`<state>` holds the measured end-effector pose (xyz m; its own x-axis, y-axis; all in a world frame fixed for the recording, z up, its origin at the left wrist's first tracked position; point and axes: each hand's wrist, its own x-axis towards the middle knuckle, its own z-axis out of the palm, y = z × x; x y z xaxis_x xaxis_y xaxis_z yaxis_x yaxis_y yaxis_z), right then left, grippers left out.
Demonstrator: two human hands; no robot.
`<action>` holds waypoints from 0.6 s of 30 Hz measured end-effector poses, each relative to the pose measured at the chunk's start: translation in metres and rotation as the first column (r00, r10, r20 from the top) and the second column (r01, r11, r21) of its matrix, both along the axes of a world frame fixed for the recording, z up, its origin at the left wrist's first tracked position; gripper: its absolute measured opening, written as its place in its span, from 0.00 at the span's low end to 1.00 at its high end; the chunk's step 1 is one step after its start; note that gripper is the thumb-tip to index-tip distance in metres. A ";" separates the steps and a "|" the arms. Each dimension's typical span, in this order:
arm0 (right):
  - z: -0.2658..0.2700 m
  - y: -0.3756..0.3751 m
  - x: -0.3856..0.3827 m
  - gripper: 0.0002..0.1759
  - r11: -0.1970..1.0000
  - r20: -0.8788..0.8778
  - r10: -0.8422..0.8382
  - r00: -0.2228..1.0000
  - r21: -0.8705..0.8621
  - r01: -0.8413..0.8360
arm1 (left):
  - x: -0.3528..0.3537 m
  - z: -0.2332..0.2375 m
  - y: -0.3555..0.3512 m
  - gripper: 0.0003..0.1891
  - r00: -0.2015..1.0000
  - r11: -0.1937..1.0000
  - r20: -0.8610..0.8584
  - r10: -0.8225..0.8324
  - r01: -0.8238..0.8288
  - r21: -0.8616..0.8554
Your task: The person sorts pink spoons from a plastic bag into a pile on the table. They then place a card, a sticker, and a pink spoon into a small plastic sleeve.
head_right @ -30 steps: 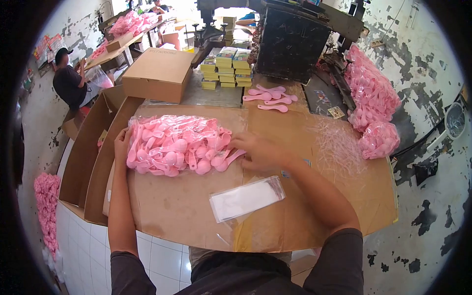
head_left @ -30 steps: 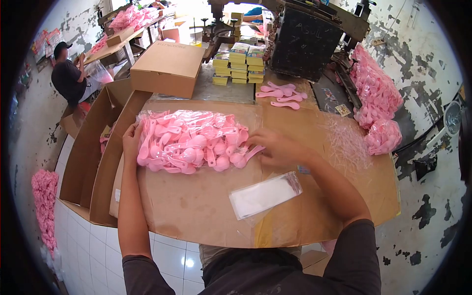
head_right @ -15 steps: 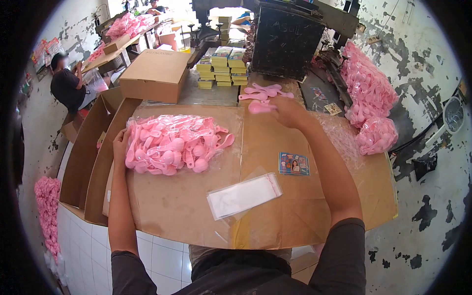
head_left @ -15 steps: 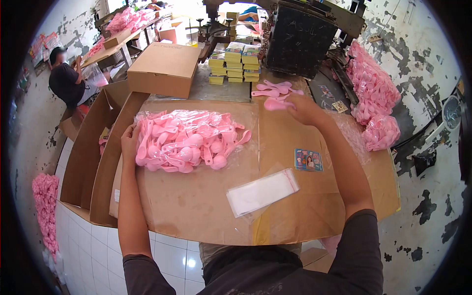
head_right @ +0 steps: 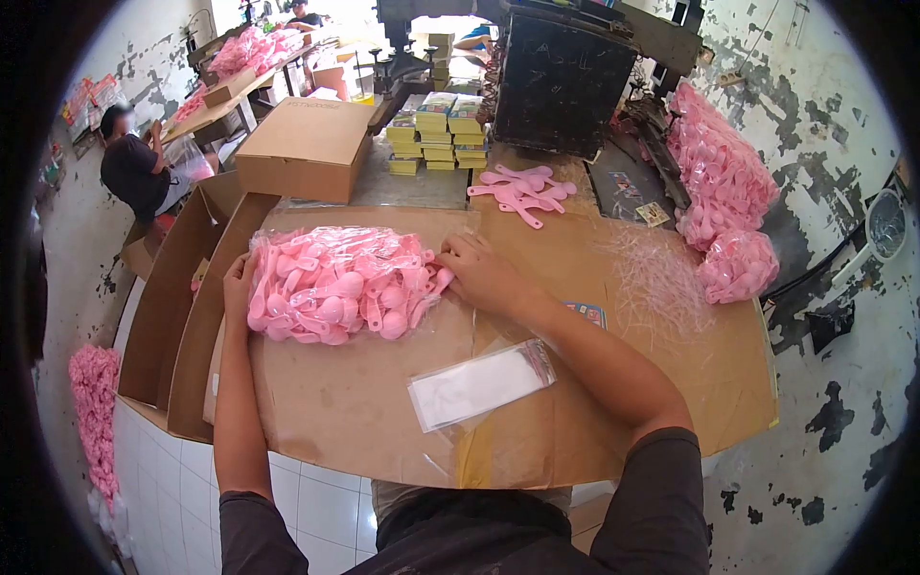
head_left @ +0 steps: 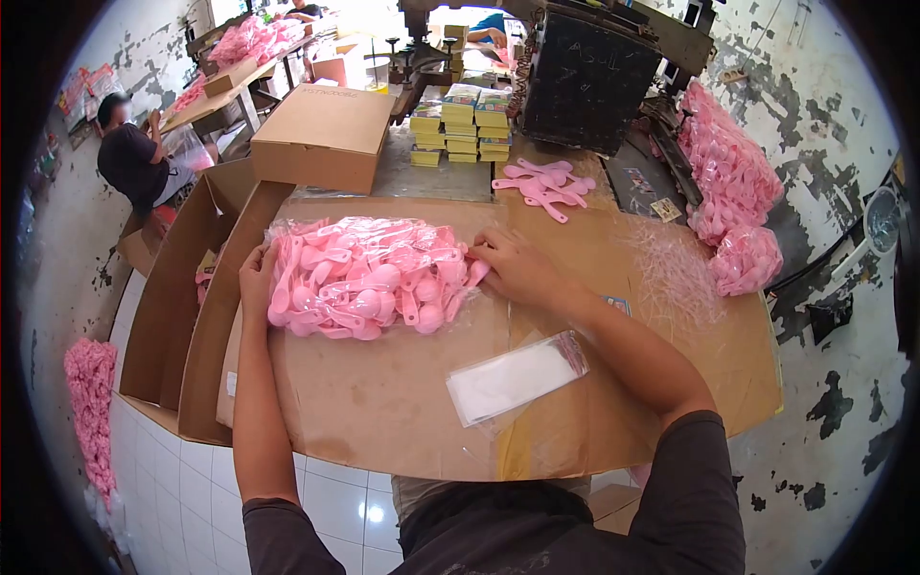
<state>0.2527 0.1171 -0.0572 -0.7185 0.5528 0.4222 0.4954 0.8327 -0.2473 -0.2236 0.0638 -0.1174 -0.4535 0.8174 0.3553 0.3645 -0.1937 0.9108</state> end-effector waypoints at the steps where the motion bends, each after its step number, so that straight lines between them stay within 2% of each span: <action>1: -0.001 0.000 0.001 0.15 1.000 -0.012 -0.001 1.000 0.009 0.001 | -0.001 0.001 0.000 0.14 1.000 1.000 -0.007 -0.003 0.003 -0.001; 4: 0.003 -0.001 0.007 0.13 0.998 0.002 0.002 1.000 0.055 -0.002 | -0.005 -0.004 0.002 0.15 0.999 1.000 -0.029 -0.023 0.022 -0.002; 7: 0.013 -0.005 0.011 0.11 0.997 -0.010 -0.010 1.000 -0.079 0.009 | -0.004 -0.003 0.002 0.16 0.999 1.000 -0.033 -0.022 0.021 -0.012; 10: 0.018 -0.006 0.010 0.11 0.991 0.011 -0.107 0.994 -0.083 0.108 | -0.004 -0.003 0.001 0.16 0.999 0.999 -0.023 -0.033 0.033 0.001; 13: 0.011 -0.006 0.004 0.09 0.998 -0.048 -0.042 0.998 -0.042 0.040 | -0.005 -0.004 0.002 0.16 0.999 1.000 -0.027 -0.018 0.018 -0.006; 16: 0.005 0.000 -0.003 0.10 0.998 -0.058 -0.038 0.998 0.049 0.041 | -0.006 -0.005 0.003 0.16 1.000 1.000 -0.020 -0.016 0.016 -0.008; 18: 0.001 0.005 -0.005 0.10 0.995 0.014 -0.040 0.999 0.092 0.038 | -0.006 -0.007 0.003 0.16 1.000 1.000 0.008 -0.026 0.026 0.005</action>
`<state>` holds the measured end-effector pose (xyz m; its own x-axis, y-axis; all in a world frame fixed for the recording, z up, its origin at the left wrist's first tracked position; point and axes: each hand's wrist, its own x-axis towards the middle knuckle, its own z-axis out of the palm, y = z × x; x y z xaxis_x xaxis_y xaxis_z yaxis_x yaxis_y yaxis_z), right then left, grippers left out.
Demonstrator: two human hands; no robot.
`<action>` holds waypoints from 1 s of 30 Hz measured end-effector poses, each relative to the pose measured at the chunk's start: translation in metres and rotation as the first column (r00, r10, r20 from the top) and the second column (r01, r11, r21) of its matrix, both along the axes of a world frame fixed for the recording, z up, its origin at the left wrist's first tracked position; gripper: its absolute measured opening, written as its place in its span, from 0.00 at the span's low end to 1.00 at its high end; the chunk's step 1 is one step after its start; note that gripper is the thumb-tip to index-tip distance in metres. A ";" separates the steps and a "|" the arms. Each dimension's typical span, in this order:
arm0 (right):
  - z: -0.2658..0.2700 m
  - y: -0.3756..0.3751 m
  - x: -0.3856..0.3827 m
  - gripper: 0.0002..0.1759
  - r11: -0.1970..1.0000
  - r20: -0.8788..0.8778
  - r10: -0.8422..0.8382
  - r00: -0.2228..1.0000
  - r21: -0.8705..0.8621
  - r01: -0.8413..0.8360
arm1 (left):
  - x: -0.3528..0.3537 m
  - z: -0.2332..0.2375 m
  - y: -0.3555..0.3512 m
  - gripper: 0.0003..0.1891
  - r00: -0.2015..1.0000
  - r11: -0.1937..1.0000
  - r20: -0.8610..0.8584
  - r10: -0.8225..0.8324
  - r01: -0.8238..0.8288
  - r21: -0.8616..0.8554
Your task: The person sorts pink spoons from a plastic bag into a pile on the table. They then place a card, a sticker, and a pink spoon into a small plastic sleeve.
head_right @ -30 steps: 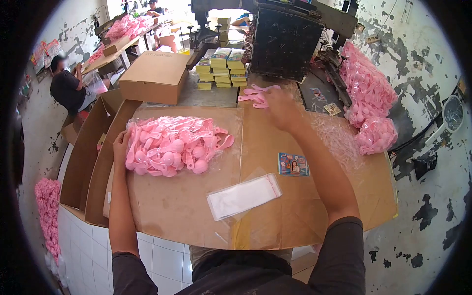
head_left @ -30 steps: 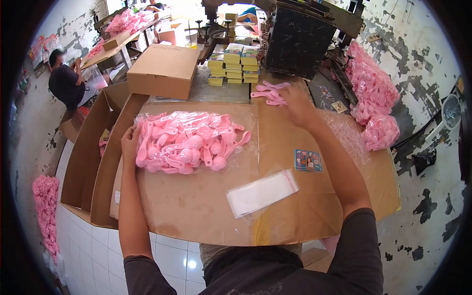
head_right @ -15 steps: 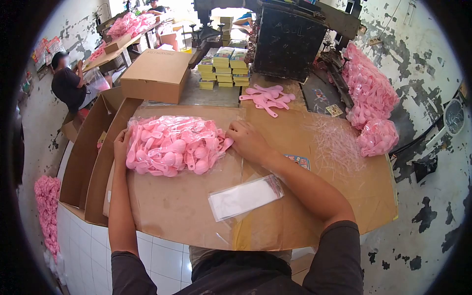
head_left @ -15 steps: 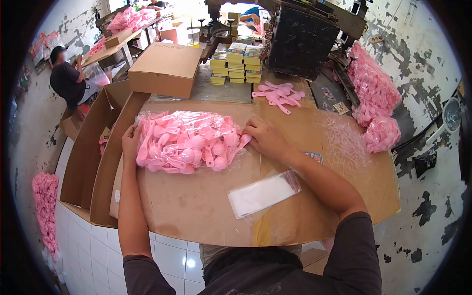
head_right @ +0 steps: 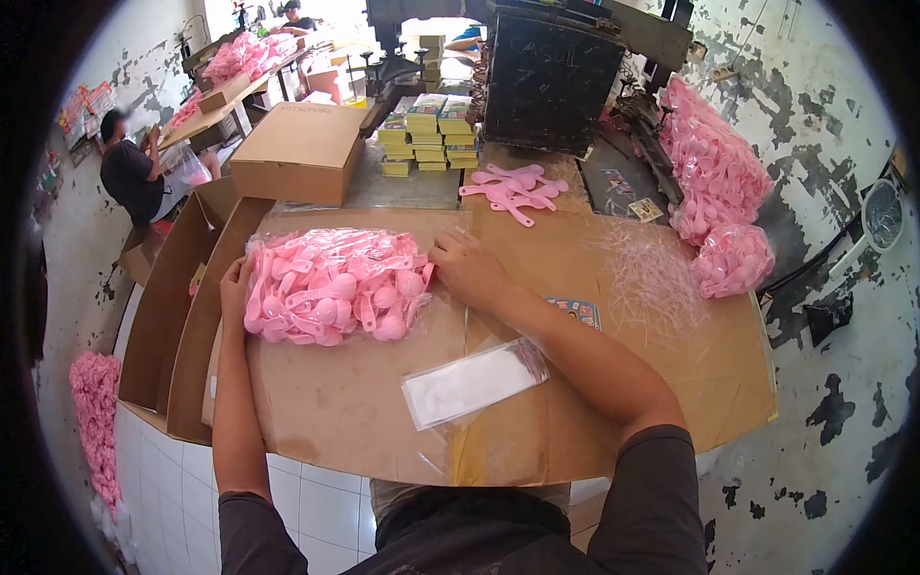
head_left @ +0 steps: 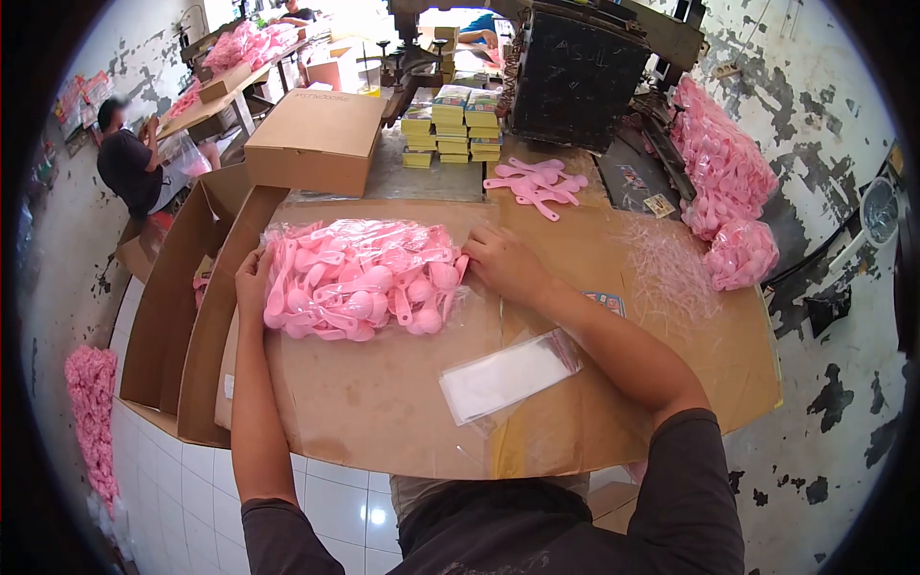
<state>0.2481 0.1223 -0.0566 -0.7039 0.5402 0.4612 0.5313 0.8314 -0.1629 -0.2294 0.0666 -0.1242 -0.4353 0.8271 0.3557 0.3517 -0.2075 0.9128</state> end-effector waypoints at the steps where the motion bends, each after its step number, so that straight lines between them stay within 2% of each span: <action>1: -0.001 0.002 0.000 0.10 1.000 0.037 -0.001 0.999 0.019 0.001 | 0.001 -0.001 0.000 0.15 1.000 1.000 0.022 -0.007 0.006 0.009; 4: 0.007 0.002 0.020 0.09 0.952 0.022 -0.074 0.997 -0.295 0.077 | 0.002 0.002 0.000 0.14 1.000 1.000 0.017 0.001 -0.001 -0.004; 6: 0.018 0.018 0.051 0.08 0.963 0.101 0.035 0.994 -0.268 -0.006 | 0.004 0.006 -0.002 0.14 1.000 1.000 -0.009 0.010 -0.010 -0.014; 8: 0.049 0.025 0.078 0.09 0.927 0.215 -0.131 0.968 -0.319 0.197 | 0.007 0.008 -0.003 0.14 0.999 1.000 -0.032 0.011 -0.012 -0.018; 10: 0.060 0.047 0.102 0.10 0.908 0.181 -0.206 0.962 -0.331 0.257 | 0.005 0.003 -0.001 0.15 1.000 1.000 -0.009 -0.011 0.011 0.001; 13: 0.071 0.072 0.111 0.11 0.891 0.132 -0.386 0.913 -0.204 0.407 | 0.002 0.003 0.000 0.16 1.000 1.000 -0.023 -0.013 0.013 0.007; 16: 0.056 0.058 0.094 0.16 0.939 -0.070 -0.299 0.952 0.155 0.306 | 0.002 0.002 0.000 0.16 0.999 1.000 -0.036 -0.007 0.007 -0.005; 17: 0.045 0.051 0.085 0.17 0.986 -0.071 -0.169 0.983 -0.019 0.168 | 0.001 0.002 0.000 0.16 0.999 1.000 -0.037 -0.005 0.004 -0.009; 18: 0.032 0.041 0.073 0.19 0.981 -0.095 -0.038 0.995 -0.191 0.020 | 0.001 0.002 0.000 0.16 0.999 1.000 -0.035 -0.005 0.005 -0.003; 20: 0.043 -0.010 0.029 0.19 0.943 -0.025 0.033 0.999 -0.330 -0.040 | 0.002 0.002 0.000 0.17 0.999 1.000 -0.031 -0.007 0.007 0.004; 23: 0.019 -0.031 0.002 0.16 0.934 -0.042 0.108 0.993 -0.339 -0.115 | 0.000 0.000 0.001 0.16 0.999 1.000 -0.032 0.004 -0.004 0.011; 26: 0.014 -0.017 0.001 0.15 0.955 -0.072 0.140 0.988 -0.254 -0.154 | 0.001 -0.001 0.001 0.16 1.000 1.000 -0.024 0.014 -0.014 -0.001; 29: 0.052 -0.010 0.018 0.13 0.954 0.082 0.126 0.989 -0.282 -0.098 | 0.005 0.003 0.000 0.16 1.000 1.000 -0.022 0.020 -0.020 0.008; 30: 0.067 -0.011 0.022 0.13 0.938 0.066 0.111 0.992 -0.337 -0.083 | 0.002 0.002 0.001 0.16 1.000 1.000 -0.026 0.017 -0.017 0.001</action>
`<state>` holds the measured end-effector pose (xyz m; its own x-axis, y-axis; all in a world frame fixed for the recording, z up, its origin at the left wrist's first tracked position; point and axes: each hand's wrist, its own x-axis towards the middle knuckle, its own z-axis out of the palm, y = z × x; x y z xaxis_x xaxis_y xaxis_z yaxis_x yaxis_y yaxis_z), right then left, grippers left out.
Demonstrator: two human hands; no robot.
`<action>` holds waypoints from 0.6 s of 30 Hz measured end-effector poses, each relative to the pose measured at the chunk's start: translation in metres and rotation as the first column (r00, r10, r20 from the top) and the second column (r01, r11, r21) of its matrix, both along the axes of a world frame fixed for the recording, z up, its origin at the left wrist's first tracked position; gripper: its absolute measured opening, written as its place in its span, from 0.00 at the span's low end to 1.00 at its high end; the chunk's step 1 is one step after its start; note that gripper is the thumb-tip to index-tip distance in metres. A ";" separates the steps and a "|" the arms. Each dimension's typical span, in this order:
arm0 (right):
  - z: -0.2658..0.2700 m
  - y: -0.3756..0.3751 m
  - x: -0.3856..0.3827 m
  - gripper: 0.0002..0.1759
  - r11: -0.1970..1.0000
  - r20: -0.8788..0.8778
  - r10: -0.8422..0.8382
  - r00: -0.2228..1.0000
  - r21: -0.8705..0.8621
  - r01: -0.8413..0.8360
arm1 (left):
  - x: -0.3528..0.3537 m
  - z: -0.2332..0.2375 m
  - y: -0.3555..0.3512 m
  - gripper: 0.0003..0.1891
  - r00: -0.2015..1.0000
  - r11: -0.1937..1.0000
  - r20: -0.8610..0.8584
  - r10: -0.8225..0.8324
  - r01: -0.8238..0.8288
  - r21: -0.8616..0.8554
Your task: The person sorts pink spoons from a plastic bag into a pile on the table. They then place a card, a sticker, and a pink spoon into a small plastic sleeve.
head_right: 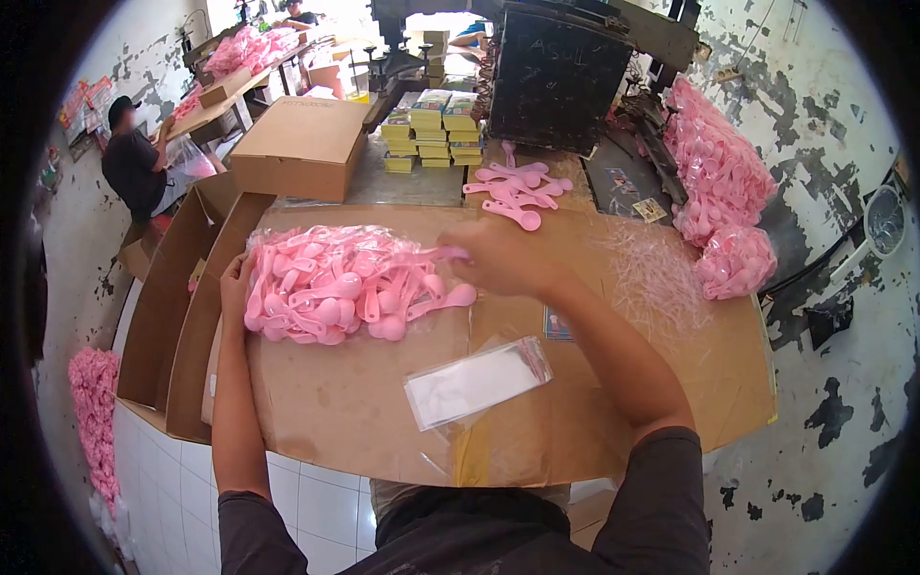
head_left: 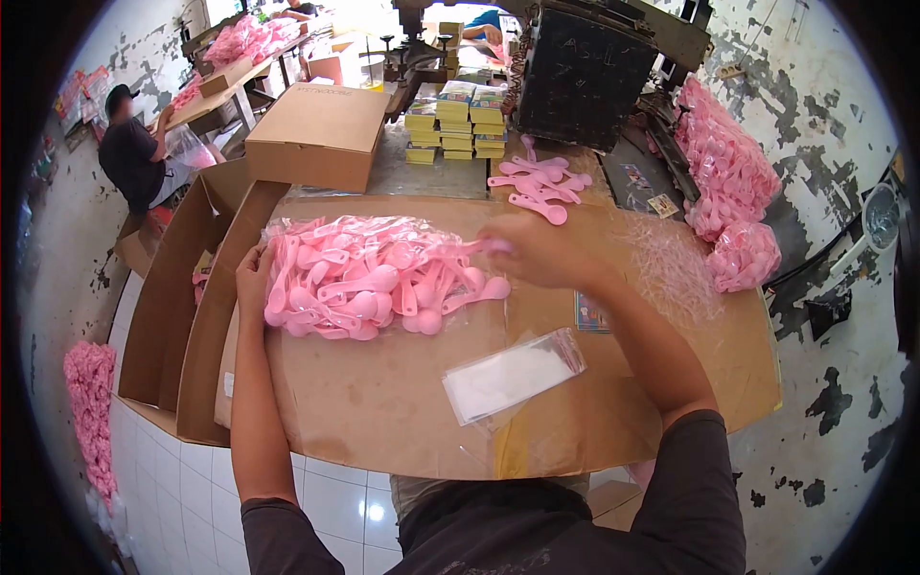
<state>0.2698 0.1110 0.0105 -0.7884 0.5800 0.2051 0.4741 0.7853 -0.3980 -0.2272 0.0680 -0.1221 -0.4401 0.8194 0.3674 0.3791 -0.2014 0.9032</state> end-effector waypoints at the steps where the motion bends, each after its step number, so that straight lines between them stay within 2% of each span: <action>1: 0.015 -0.004 0.004 0.13 0.998 -0.006 -0.019 1.000 -0.062 0.019 | -0.003 -0.002 0.001 0.16 1.000 1.000 -0.001 -0.002 0.002 -0.010; 2: 0.023 -0.004 0.010 0.13 0.991 -0.012 -0.040 0.999 -0.125 0.039 | -0.004 -0.005 0.001 0.16 1.000 1.000 -0.003 -0.005 0.005 -0.022; 5: 0.009 0.026 0.036 0.13 1.000 0.131 -0.009 0.991 -0.023 0.012 | 0.001 -0.001 -0.001 0.16 1.000 1.000 -0.004 -0.009 0.009 -0.006; 8: -0.002 0.038 0.041 0.14 0.944 -0.017 -0.322 0.947 0.063 0.322 | 0.000 -0.001 -0.002 0.16 1.000 1.000 -0.017 -0.014 0.014 -0.009; 11: -0.014 0.014 0.016 0.21 0.904 0.020 -0.394 0.919 -0.175 0.391 | -0.003 -0.002 0.000 0.16 0.999 1.000 -0.031 -0.022 0.022 -0.015; 14: -0.028 -0.005 -0.007 0.25 0.872 0.193 -0.405 0.894 -0.212 0.441 | -0.004 -0.004 0.001 0.17 0.999 0.999 -0.006 -0.033 0.033 -0.004; 18: -0.045 0.007 -0.015 0.24 0.885 0.142 -0.351 0.925 -0.273 0.378 | 0.000 0.000 -0.002 0.14 1.000 1.000 -0.019 -0.001 0.001 -0.014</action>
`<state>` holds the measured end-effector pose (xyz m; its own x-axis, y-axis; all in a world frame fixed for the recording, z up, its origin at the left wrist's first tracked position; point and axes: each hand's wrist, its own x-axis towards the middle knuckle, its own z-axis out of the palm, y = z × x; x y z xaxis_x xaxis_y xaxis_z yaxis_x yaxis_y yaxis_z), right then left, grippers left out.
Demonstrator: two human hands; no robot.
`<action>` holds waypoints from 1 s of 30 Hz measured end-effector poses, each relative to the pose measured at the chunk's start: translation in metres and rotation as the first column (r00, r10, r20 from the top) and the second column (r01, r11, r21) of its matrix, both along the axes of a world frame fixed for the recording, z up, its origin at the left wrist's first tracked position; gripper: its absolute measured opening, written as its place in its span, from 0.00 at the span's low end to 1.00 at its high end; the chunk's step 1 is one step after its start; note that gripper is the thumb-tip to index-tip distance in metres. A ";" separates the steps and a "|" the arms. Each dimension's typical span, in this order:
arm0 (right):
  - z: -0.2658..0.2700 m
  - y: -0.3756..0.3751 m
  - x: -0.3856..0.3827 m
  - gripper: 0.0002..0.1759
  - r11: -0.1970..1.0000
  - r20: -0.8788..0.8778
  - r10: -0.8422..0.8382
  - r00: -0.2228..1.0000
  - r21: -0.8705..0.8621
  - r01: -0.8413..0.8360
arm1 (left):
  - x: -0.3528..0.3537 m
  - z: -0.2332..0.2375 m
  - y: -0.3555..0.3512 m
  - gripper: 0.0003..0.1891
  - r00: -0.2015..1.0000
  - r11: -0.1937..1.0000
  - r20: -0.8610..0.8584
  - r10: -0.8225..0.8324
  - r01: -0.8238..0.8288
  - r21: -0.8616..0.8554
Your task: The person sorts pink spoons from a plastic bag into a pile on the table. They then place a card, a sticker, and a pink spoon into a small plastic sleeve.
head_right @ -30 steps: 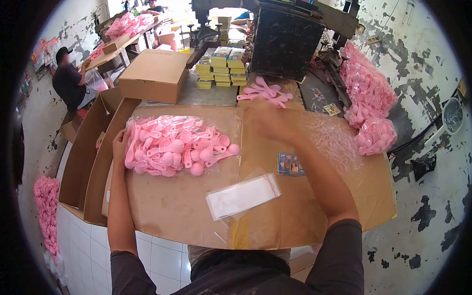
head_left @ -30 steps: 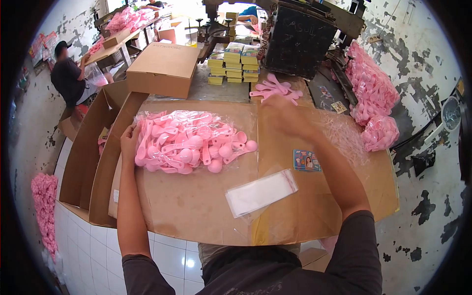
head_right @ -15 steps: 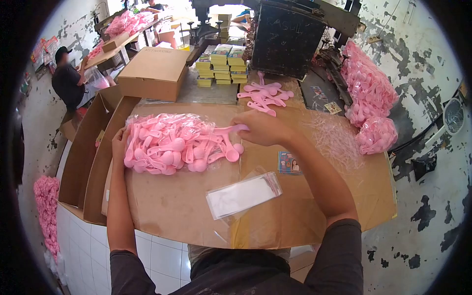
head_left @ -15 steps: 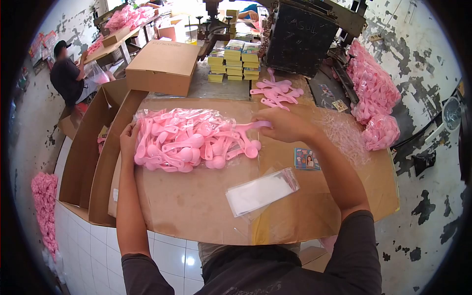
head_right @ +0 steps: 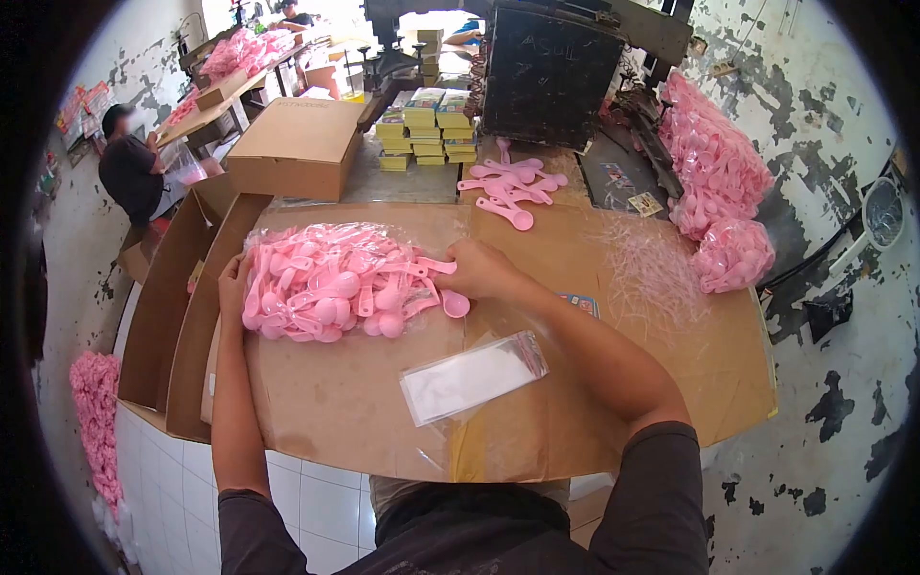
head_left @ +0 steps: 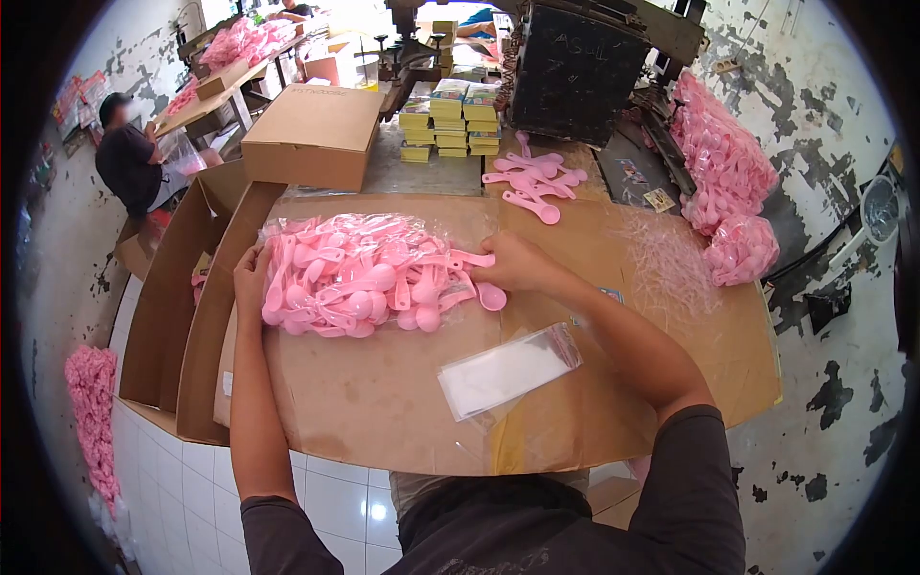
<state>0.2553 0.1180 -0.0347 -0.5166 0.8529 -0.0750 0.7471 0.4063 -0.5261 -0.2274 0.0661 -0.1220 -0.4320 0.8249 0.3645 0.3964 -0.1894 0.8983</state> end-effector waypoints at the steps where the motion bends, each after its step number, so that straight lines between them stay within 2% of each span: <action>1: -0.005 0.005 -0.001 0.24 1.000 0.003 0.002 1.000 -0.031 -0.002 | -0.002 -0.001 0.001 0.14 1.000 1.000 0.006 -0.012 0.012 0.004; 5: -0.001 0.017 0.003 0.25 0.979 0.006 0.002 1.000 -0.206 -0.001 | -0.001 0.000 0.001 0.14 1.000 1.000 0.011 -0.008 0.008 0.001; 8: 0.001 0.033 0.017 0.24 0.980 -0.110 -0.020 0.994 -0.199 -0.002 | 0.005 0.004 -0.001 0.14 1.000 1.000 0.001 0.001 -0.001 0.015; 11: 0.022 0.054 0.034 0.20 0.988 -0.026 -0.153 0.988 0.030 0.154 | 0.003 0.002 0.000 0.14 1.000 1.000 0.002 -0.009 0.009 0.011; 12: 0.017 0.065 0.044 0.20 0.946 0.027 -0.165 0.986 0.286 0.150 | 0.002 -0.001 -0.001 0.15 1.000 1.000 0.014 -0.011 0.011 -0.010; 13: 0.006 0.080 0.055 0.19 0.843 0.073 -0.191 0.979 0.524 0.126 | -0.001 -0.002 0.000 0.16 1.000 0.999 0.025 -0.015 0.015 -0.029; 14: -0.001 0.087 0.060 0.19 0.682 0.110 -0.228 0.967 0.727 0.078 | -0.003 -0.002 0.001 0.16 0.999 0.999 0.034 -0.018 0.020 -0.045; 17: 0.016 0.048 0.042 0.20 0.574 0.019 -0.053 0.998 0.819 0.015 | 0.006 0.005 -0.002 0.16 1.000 1.000 -0.001 0.006 -0.006 -0.016; 19: 0.027 0.006 0.021 0.23 0.875 0.010 0.107 0.994 0.474 -0.099 | 0.002 0.003 -0.001 0.16 1.000 1.000 -0.007 -0.005 0.005 -0.026; 20: 0.026 -0.009 0.013 0.25 0.951 -0.019 0.180 0.983 0.259 -0.169 | 0.001 0.002 -0.001 0.16 1.000 0.999 -0.009 -0.010 0.010 -0.032; 23: 0.008 -0.030 0.003 0.22 0.995 -0.170 0.066 0.983 0.081 -0.053 | 0.000 -0.002 0.002 0.14 0.999 1.000 0.037 -0.022 0.022 0.016; 26: -0.004 -0.009 0.019 0.19 0.984 -0.224 0.133 0.965 0.142 -0.103 | -0.002 -0.003 0.002 0.15 0.999 0.999 0.029 -0.034 0.034 0.003; 29: 0.005 -0.015 0.030 0.20 0.940 0.024 0.277 0.961 0.201 -0.276 | -0.002 -0.001 0.001 0.15 1.000 1.000 -0.014 -0.016 0.016 -0.017; 30: 0.007 -0.020 0.035 0.20 0.931 0.014 0.307 0.952 0.200 -0.304 | -0.002 -0.001 0.001 0.15 1.000 1.000 -0.016 -0.012 0.012 -0.012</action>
